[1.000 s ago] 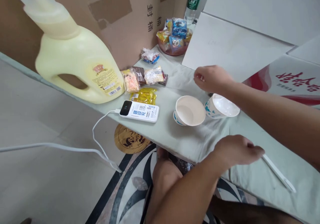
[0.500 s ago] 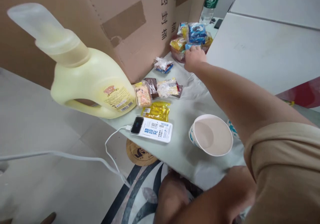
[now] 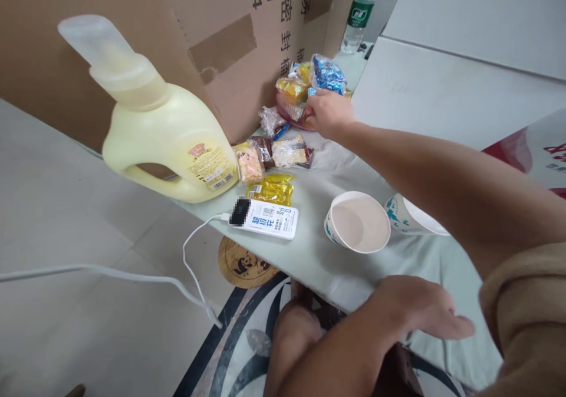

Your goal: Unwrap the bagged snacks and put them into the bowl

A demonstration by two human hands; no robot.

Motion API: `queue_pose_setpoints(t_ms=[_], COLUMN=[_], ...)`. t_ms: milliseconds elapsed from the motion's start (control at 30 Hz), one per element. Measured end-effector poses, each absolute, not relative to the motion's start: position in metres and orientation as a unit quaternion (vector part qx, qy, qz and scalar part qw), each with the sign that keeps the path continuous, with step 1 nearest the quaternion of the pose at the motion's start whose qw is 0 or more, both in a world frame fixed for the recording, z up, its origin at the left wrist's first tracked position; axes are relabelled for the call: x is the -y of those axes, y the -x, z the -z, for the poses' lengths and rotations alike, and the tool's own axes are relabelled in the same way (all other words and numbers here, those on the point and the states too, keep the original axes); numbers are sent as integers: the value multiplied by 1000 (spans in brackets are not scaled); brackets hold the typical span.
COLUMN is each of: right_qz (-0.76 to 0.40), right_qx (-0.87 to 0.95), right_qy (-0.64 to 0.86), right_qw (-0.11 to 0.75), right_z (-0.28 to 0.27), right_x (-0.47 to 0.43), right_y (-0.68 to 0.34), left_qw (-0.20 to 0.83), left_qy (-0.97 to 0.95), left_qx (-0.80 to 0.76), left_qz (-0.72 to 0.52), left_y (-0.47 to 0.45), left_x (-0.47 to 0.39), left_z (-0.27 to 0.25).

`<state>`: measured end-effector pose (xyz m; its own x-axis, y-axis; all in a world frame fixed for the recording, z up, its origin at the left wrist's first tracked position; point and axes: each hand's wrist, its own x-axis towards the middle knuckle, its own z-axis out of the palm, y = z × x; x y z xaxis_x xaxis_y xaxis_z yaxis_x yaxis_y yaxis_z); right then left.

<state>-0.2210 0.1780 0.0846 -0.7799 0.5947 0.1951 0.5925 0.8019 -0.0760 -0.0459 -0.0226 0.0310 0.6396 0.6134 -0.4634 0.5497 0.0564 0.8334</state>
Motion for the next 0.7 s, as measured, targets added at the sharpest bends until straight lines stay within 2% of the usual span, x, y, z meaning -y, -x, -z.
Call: queue_pose_setpoints(t_ms=[200,300,433,700], right_qz=[-64,-160,-306,-419], right_qx=[937,901,804,674], right_qy=[318,376,469,557], right_qw=[132,143,201,247], right_z=[-131,-150,-163,-176], right_x=[-151,-145,-152,-168], right_y=[188,172,160,161], left_qw=[573,563,547,530], left_qy=[-694,-694,-696,-701], left_qx=[-435,-448,-464,-477], left_qz=[-5,-3,2,3], left_y=[45,46,42,36], left_x=[24,24,24,25], left_z=[-38,-41,-43,-41])
